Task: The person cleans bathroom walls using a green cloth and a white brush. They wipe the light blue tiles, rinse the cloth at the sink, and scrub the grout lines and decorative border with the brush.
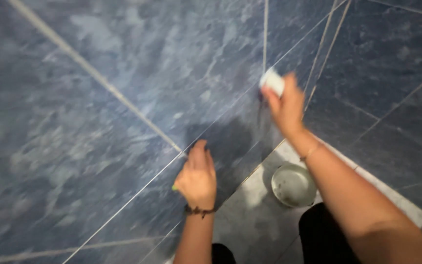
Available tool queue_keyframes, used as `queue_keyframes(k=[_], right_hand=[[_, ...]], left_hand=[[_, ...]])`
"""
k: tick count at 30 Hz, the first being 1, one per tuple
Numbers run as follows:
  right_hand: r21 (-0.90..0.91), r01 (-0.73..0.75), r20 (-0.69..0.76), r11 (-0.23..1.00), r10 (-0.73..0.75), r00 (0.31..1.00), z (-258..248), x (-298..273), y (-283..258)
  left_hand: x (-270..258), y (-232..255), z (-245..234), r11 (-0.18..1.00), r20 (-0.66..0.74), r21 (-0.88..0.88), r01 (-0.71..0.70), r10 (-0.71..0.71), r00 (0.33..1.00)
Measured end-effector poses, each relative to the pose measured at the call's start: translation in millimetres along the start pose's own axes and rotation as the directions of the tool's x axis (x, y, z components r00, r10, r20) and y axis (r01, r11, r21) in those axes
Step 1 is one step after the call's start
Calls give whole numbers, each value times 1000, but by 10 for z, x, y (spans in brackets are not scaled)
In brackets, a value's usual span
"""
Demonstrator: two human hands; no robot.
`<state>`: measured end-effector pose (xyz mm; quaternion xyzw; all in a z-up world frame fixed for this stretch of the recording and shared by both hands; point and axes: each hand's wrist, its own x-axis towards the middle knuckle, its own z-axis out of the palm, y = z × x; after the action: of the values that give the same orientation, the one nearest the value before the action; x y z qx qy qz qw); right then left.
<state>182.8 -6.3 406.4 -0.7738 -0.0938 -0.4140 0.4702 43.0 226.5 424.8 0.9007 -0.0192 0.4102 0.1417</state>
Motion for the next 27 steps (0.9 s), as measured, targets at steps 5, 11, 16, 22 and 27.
queue_keyframes(k=[5, 11, 16, 22, 27], right_hand=[[98, -15, -32, 995, 18, 999, 95, -68, -658], [-23, 253, 207, 967, -243, 948, 413, -939, -1017], [102, 295, 99, 950, -305, 947, 427, -597, -1913], [111, 267, 62, 957, -275, 959, 586, -814, -1969], [39, 361, 236, 932, -359, 903, 577, -1264, -1310]], left_hand=[[-80, -74, 110, 997, 30, 74, -24, 22, 999], [-108, -127, -135, 1000, 88, 5, 4, -4, 996], [-9, -87, -1024, 991, -70, -72, 113, -118, 991], [60, -346, -1371, 969, -242, 223, 105, -49, 969], [-74, -436, -1206, 946, -103, 290, 145, -119, 987]])
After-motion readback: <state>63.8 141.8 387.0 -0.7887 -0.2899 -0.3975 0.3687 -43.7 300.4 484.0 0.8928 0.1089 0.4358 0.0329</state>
